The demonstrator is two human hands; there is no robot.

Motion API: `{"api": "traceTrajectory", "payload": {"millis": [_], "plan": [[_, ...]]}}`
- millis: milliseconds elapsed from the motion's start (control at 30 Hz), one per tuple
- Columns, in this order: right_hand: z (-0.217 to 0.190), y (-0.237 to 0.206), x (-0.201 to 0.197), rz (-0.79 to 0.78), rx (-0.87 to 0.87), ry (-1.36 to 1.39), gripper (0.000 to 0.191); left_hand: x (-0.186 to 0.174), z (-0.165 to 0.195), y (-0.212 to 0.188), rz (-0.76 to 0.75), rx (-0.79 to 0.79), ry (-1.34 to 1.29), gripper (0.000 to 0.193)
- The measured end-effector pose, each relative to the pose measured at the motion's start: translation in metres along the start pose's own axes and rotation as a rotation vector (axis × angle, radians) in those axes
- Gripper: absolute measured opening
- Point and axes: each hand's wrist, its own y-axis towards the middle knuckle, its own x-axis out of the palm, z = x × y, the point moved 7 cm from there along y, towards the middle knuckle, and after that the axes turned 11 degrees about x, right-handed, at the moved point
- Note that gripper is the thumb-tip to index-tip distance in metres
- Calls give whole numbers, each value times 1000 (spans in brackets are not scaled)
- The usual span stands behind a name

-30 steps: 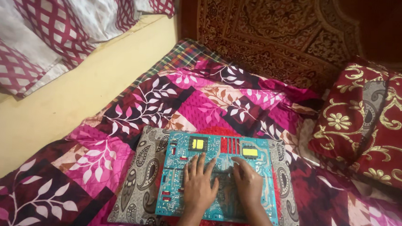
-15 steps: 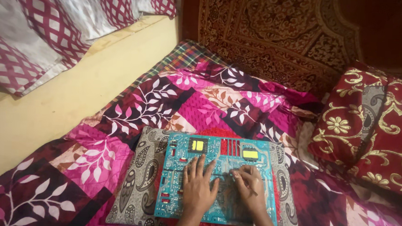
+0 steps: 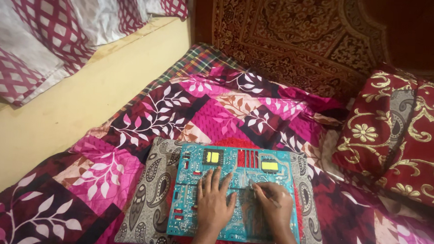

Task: The person sits on a bed with a large teal circuit board resting on a pillow on their lap. They hold the board steady with one hand while using a pen-like tool in the other hand to work along the board's surface, moving across different sections of the board.

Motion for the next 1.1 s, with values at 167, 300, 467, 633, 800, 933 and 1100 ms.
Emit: {"api": "traceTrajectory", "payload": {"millis": [167, 300, 467, 633, 800, 933, 1100], "plan": [[-13, -9, 3, 81, -146, -167, 14, -3, 1, -1, 52, 17, -4, 62], [-13, -10, 7, 116, -189, -94, 14, -6, 2, 0, 68, 19, -12, 62], [-5, -13, 10, 114, -160, -163, 14, -9, 3, -1, 86, 23, -29, 61], [-7, -15, 12, 131, -173, -167, 15, -8, 3, -3, 103, 24, -24, 60], [-15, -6, 16, 90, -176, -145, 15, -6, 0, 0, 79, 26, -16, 59], [-14, -15, 8, 91, -140, -183, 14, -5, 0, -2, 97, 36, 0, 60], [-21, -11, 8, 92, -158, -200, 16, -3, -1, -1, 74, 27, 6, 60]]}}
